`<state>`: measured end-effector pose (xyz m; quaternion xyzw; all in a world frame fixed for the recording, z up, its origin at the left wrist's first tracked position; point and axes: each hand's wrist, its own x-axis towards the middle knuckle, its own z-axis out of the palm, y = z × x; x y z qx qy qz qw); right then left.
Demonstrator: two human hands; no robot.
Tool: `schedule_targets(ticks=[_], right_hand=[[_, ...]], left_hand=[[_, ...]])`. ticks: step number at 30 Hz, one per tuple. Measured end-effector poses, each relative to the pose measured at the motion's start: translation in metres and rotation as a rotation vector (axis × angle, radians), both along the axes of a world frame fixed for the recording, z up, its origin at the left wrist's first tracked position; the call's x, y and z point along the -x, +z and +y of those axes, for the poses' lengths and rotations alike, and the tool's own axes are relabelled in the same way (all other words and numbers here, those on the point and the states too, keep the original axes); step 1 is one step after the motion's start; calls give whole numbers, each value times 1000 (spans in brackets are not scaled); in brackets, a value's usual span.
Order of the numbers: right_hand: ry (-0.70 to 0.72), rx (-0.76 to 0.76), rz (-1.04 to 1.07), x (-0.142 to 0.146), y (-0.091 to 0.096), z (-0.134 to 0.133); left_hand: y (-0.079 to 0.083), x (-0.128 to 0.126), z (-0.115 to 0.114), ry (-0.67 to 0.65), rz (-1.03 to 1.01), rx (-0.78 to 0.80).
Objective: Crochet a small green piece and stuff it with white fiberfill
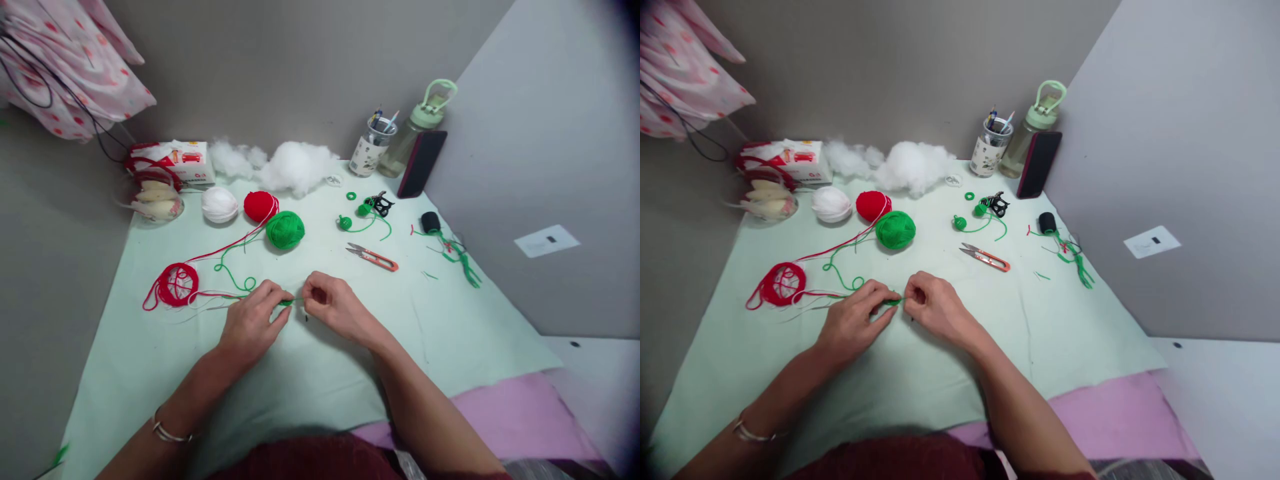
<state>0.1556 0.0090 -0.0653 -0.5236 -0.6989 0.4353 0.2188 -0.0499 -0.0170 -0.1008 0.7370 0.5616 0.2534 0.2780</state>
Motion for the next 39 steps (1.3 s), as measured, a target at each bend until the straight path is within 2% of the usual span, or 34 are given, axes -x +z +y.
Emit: schedule_targets(ticks=[2, 3, 5, 6, 7, 10, 14, 19, 22, 25, 28, 39], right_hand=[[-46, -116, -126, -14, -2, 8], [-152, -210, -251, -25, -3, 14], [-320, -295, -381, -48, -5, 24], [-382, -343, -542, -60, -6, 28], [-400, -351, -679, -71, -8, 31], [-404, -318, -740, -90, -13, 36], [-354, -288, -676, -85, -12, 31], [-204, -218, -335, -58, 4, 17], [-80, -89, -226, -44, 11, 11], [25, -7, -200, -34, 11, 7], [86, -29, -219, -27, 9, 3], [136, -52, -253, -7, 6, -2]], left_hand=[[0, 0, 0, 13, -30, 18], [0, 0, 0, 23, -48, 29], [-1, 0, 3, 47, -88, 52], [-2, 1, 4, 60, -108, 63], [-2, 1, 6, 72, -128, 75], [-2, 4, 10, 92, -193, 119], [0, 7, 14, 97, -280, 179], [3, 9, 15, 114, -341, 223], [4, 9, 15, 116, -358, 237], [5, 9, 15, 113, -363, 242], [6, 9, 15, 118, -355, 235], [8, 7, 14, 131, -320, 212]])
